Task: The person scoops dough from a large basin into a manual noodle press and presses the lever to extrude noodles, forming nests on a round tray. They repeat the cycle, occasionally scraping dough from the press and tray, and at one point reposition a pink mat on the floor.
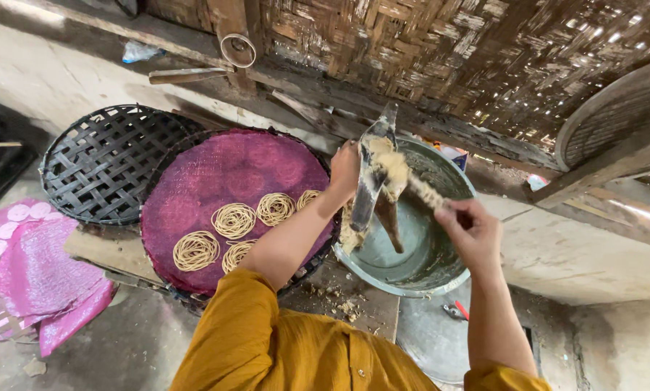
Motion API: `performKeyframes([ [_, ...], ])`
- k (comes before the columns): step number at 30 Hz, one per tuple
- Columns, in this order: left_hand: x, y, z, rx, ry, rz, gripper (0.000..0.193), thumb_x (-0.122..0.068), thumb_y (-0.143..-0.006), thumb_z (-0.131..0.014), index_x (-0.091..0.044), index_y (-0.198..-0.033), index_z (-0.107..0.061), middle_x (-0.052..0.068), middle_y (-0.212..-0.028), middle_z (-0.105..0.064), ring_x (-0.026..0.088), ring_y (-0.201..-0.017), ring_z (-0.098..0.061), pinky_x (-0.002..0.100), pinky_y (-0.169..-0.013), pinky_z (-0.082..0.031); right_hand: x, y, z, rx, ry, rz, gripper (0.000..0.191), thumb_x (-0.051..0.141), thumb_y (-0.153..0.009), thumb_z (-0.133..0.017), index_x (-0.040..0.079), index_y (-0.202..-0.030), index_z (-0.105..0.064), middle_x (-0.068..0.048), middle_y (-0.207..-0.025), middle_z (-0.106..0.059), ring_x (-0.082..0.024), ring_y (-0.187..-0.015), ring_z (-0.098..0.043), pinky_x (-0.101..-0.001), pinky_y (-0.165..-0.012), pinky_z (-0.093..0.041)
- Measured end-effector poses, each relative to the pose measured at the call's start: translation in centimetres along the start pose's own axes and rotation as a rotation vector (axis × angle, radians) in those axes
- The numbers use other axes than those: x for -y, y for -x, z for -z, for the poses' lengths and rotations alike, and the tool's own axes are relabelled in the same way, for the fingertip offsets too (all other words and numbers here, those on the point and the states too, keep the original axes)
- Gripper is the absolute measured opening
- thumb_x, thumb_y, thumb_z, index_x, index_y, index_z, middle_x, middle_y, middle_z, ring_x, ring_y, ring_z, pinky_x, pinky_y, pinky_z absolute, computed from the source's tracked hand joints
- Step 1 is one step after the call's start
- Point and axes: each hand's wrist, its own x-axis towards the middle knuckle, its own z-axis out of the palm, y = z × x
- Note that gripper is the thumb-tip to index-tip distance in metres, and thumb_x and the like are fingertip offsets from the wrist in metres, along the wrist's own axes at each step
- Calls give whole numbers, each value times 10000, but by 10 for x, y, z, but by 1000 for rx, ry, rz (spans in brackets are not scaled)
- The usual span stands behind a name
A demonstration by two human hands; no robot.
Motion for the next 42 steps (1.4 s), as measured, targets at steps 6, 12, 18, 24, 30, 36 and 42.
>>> performKeyframes([
  [6, -32, 0, 15, -28, 247, 291, 334, -171, -969, -610, -67, -1281, -669, 258, -1307, -630, 452, -1173, -585, 493, -1007, -433, 6, -24, -21, -221, 303, 394, 243, 216, -922, -861, 44, -1061, -761, -112, -900, -743, -238, -762, -694, -344, -701, -533],
  [12, -2, -15, 27, -88, 136, 72, 370, -152, -905, -597, -80, -1241, -735, 267, -1397, -586, 422, -1162, -647, 439, -986, -526, 4, 5, -17, 7, 65, 344, 244, 174, -861, -870, 27, -1012, -748, -63, -822, -709, -149, -705, -616, -279, -636, -471],
  [18, 45, -50, 95, 10, 1642, 107, 389, -392, -992, -580, -109, -1257, -607, 122, -1168, -656, 264, -1042, -676, 480, -935, -624, -36, -11, 34, 220, -398, -81, 274, 205, -913, -837, 25, -1093, -738, 27, -886, -695, -28, -777, -577, -208, -697, -461],
  [24, 83, -34, 283, -286, 971, 123, 357, -142, -995, -678, 40, -1302, -654, 162, -1309, -693, 295, -1292, -611, 392, -1131, -476, -61, -11, -32, 390, 495, -145, 344, 487, -891, -741, 199, -1073, -786, -85, -933, -772, -282, -866, -734, -439, -744, -557],
  [30, 51, 20, 374, -424, 1318, -186, 228, 33, -971, -649, -26, -1182, -587, 115, -1146, -621, 322, -1086, -648, 491, -1044, -535, -48, 5, -190, 711, 966, 189, 251, 271, -937, -619, 101, -972, -799, -183, -1049, -773, -336, -979, -755, -446, -820, -607],
  [36, 16, 59, 389, -253, 1423, -307, 239, -43, -888, -646, -124, -1085, -536, 53, -1110, -556, 365, -1108, -681, 536, -1011, -571, -10, -23, -140, 532, -416, -102, 589, 501, -939, -706, 13, -1268, -725, -253, -1238, -730, -375, -1071, -690, -475, -913, -554],
  [42, -13, 52, 339, 346, 1648, -538, 567, 23, -855, -739, -144, -1372, -579, 28, -1113, -649, 313, -1068, -726, 486, -912, -628, 114, 77, -139, 1522, -1820, -312, 1122, 754, -862, -608, -102, -1535, -337, -344, -1391, -552, -353, -1128, -677, -442, -956, -568],
])
